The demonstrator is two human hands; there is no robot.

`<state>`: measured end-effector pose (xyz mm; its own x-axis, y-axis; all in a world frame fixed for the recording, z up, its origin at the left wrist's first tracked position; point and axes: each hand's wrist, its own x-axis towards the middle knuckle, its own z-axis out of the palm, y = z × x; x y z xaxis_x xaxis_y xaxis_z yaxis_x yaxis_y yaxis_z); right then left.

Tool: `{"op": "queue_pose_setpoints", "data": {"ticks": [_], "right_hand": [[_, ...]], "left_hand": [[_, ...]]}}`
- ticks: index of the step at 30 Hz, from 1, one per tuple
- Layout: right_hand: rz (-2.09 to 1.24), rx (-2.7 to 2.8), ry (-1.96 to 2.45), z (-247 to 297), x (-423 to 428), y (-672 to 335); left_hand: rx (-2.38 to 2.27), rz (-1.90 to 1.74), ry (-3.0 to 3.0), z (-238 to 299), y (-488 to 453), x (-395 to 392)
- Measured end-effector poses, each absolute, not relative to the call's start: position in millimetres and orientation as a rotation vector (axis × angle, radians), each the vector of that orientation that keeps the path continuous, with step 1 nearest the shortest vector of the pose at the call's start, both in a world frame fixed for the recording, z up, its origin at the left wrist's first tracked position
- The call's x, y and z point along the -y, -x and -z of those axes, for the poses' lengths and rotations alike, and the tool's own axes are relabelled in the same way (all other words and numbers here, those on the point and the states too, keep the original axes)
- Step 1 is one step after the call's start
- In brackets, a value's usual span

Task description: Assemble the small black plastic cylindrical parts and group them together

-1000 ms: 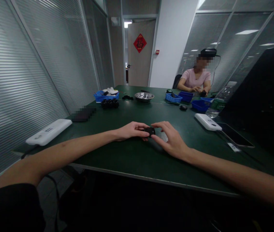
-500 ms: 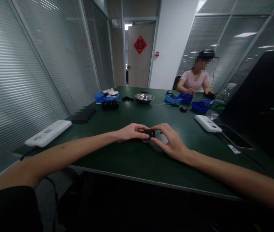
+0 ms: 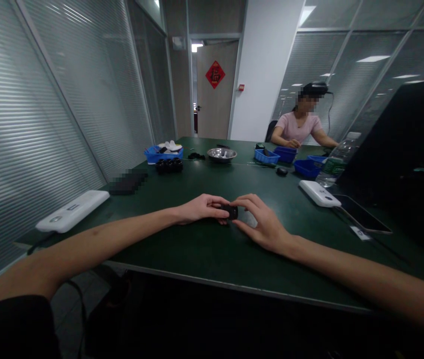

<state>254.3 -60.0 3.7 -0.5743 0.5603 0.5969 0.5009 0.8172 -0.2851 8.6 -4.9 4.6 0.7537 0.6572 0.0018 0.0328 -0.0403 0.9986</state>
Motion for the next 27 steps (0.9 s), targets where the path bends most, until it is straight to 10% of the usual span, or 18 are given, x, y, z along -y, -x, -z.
{"op": "queue_pose_setpoints", "data": {"ticks": [27], "right_hand": [[-0.127, 2.281, 0.783, -2.9, 60.9, -253.7]], "left_hand": [[-0.606, -0.539, -1.553, -5.5, -8.8, 5.5]]}}
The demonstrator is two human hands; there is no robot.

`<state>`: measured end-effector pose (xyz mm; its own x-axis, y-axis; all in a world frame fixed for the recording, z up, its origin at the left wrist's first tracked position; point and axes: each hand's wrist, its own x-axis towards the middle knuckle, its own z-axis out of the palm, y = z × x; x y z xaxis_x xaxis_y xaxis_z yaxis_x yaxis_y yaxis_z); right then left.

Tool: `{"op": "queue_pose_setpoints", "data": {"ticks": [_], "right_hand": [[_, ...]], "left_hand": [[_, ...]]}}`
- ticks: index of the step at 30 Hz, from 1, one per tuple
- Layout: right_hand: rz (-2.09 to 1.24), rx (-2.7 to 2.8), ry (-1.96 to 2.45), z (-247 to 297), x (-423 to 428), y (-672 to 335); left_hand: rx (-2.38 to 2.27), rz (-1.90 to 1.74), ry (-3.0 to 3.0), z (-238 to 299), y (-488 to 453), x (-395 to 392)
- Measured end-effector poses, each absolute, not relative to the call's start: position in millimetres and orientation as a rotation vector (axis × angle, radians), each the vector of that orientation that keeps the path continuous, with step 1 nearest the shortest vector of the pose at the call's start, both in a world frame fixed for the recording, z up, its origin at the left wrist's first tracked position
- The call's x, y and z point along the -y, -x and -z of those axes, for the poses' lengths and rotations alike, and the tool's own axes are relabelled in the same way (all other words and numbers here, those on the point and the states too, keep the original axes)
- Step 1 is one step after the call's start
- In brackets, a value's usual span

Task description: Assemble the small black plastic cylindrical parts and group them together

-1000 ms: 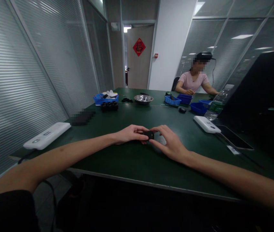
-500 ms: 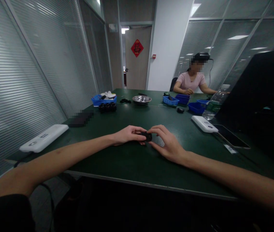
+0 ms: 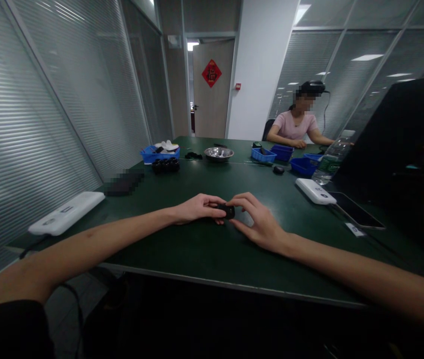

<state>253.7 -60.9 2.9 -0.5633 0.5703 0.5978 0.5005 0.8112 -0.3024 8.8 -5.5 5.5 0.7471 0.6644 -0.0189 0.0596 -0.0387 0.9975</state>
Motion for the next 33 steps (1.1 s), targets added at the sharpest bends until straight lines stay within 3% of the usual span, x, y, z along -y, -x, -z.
{"op": "queue_pose_setpoints", "data": {"ticks": [33], "right_hand": [[-0.199, 2.275, 0.765, -1.8, 60.7, -254.9]], "left_hand": [[-0.591, -0.557, -1.560, -4.0, -8.0, 3.9]]}}
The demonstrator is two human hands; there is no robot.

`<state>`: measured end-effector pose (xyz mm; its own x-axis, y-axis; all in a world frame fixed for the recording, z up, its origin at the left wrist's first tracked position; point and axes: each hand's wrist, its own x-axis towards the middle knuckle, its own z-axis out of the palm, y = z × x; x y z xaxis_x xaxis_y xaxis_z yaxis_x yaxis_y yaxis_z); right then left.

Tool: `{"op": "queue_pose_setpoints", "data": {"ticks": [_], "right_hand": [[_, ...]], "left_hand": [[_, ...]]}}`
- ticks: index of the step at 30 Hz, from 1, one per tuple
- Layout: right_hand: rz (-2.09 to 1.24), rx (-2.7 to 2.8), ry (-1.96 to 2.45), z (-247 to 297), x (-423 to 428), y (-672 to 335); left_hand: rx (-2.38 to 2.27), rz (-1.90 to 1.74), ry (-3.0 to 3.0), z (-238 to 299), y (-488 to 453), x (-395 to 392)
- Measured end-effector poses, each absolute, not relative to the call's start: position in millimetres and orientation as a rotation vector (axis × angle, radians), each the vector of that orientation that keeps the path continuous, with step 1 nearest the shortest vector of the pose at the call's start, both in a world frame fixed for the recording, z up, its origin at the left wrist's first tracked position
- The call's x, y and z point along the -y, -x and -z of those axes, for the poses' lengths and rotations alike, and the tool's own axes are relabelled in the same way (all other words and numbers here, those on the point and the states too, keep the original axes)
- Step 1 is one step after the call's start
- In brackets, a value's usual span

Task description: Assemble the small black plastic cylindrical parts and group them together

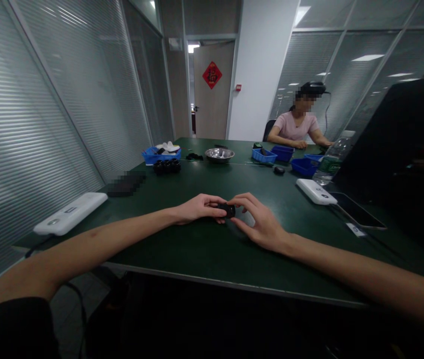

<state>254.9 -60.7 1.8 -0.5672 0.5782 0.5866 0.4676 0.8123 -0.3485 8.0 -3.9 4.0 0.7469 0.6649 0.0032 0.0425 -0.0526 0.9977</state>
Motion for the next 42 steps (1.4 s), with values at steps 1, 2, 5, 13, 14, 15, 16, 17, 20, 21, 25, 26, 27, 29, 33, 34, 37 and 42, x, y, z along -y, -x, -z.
{"op": "queue_pose_setpoints", "data": {"ticks": [1, 2, 5, 13, 14, 15, 16, 17, 20, 21, 25, 26, 27, 29, 33, 34, 37, 42], "right_hand": [[-0.190, 2.265, 0.772, -2.1, 60.9, -254.7], [-0.182, 2.254, 0.795, -2.3, 60.9, -254.6], [-0.177, 2.232, 0.878, -2.0, 59.9, -255.1], [-0.193, 2.249, 0.786, -1.3, 60.9, -254.5], [-0.193, 2.231, 0.821, -1.6, 61.1, -254.5], [-0.198, 2.218, 0.856, -2.0, 61.1, -254.7], [-0.205, 2.214, 0.882, -2.4, 60.9, -255.0], [-0.213, 2.220, 0.895, -2.8, 60.8, -255.4], [-0.211, 2.249, 0.832, -2.9, 60.4, -256.4], [-0.208, 2.254, 0.796, -2.6, 60.4, -256.6], [-0.233, 2.234, 0.768, -0.9, 60.0, -256.1], [-0.247, 2.221, 0.802, -0.9, 59.8, -256.0], [-0.263, 2.215, 0.839, -1.2, 59.5, -255.9], [-0.283, 2.225, 0.886, -2.3, 59.2, -255.9], [-0.275, 2.257, 0.810, -3.9, 59.9, -256.1], [-0.270, 2.262, 0.780, -3.9, 60.4, -256.0], [-0.251, 2.271, 0.732, -3.5, 61.7, -255.4], [-0.256, 2.221, 0.832, -3.7, 61.3, -254.7]], "left_hand": [[-0.590, -0.559, -1.558, -4.6, -8.2, 4.3], [-0.589, -0.556, -1.556, -5.1, -8.4, 4.6], [-0.591, -0.543, -1.554, -5.6, -8.5, 5.2], [-0.594, -0.562, -1.541, -2.5, -8.5, 3.9], [-0.596, -0.561, -1.540, -2.9, -8.6, 4.0], [-0.596, -0.558, -1.541, -3.4, -8.7, 4.2], [-0.597, -0.553, -1.544, -3.9, -8.8, 4.4], [-0.598, -0.550, -1.548, -4.4, -8.9, 4.7], [-0.599, -0.558, -1.553, -4.8, -9.1, 5.1], [-0.596, -0.561, -1.552, -4.6, -9.2, 5.1], [-0.585, -0.569, -1.550, -4.7, -9.2, 5.2], [-0.584, -0.563, -1.555, -5.0, -9.0, 5.3], [-0.584, -0.554, -1.560, -5.4, -8.7, 5.5], [-0.584, -0.536, -1.567, -5.8, -8.3, 5.6], [-0.587, -0.546, -1.562, -3.8, -8.4, 4.6], [-0.585, -0.550, -1.560, -3.0, -8.6, 4.1], [-0.576, -0.555, -1.553, -1.2, -9.0, 2.9], [-0.582, -0.561, -1.547, -1.5, -8.9, 2.8]]}}
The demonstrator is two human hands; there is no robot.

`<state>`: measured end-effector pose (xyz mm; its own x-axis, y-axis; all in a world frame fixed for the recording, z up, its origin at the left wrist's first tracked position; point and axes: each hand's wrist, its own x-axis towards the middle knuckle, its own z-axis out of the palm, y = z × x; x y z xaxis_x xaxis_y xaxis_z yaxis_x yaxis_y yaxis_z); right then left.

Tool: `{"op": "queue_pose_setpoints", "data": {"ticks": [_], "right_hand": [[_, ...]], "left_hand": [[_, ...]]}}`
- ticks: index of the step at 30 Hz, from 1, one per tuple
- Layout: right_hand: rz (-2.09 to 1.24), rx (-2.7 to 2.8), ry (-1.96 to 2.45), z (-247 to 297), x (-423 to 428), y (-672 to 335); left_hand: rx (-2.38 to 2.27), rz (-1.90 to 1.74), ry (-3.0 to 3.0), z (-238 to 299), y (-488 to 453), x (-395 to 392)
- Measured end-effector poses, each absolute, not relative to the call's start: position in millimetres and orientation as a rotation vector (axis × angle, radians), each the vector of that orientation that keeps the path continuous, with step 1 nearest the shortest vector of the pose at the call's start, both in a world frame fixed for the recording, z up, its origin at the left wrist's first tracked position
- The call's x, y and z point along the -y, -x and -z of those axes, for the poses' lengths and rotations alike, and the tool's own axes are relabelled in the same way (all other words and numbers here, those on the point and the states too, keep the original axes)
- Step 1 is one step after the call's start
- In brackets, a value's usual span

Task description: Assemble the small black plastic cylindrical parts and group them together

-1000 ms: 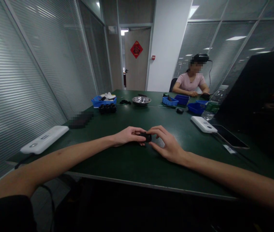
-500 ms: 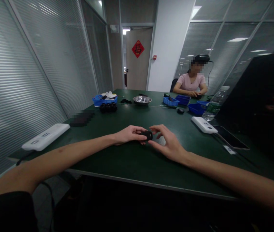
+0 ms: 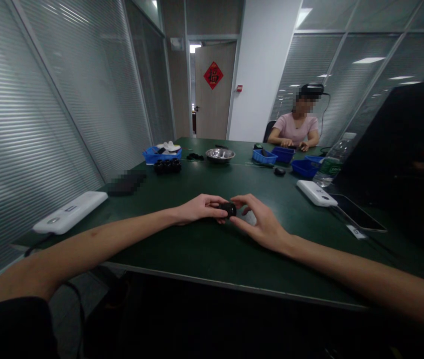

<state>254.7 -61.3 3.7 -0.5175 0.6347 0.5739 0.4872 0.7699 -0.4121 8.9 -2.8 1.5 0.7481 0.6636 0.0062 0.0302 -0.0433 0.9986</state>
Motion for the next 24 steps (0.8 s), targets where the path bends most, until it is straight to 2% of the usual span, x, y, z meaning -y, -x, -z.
{"op": "queue_pose_setpoints", "data": {"ticks": [7, 13, 19, 24], "right_hand": [[-0.257, 2.261, 0.737, -3.6, 61.1, -254.8], [-0.263, 2.222, 0.852, -4.6, 61.3, -255.1], [-0.251, 2.270, 0.721, -4.9, 61.8, -254.7], [-0.261, 2.222, 0.825, -3.2, 61.6, -254.9]], "left_hand": [[-0.579, -0.564, -1.545, -2.9, -9.5, 4.9], [-0.582, -0.547, -1.567, -5.8, -8.5, 6.2], [-0.580, -0.558, -1.549, -2.7, -9.0, 4.5], [-0.581, -0.544, -1.558, -4.9, -9.0, 5.0]]}}
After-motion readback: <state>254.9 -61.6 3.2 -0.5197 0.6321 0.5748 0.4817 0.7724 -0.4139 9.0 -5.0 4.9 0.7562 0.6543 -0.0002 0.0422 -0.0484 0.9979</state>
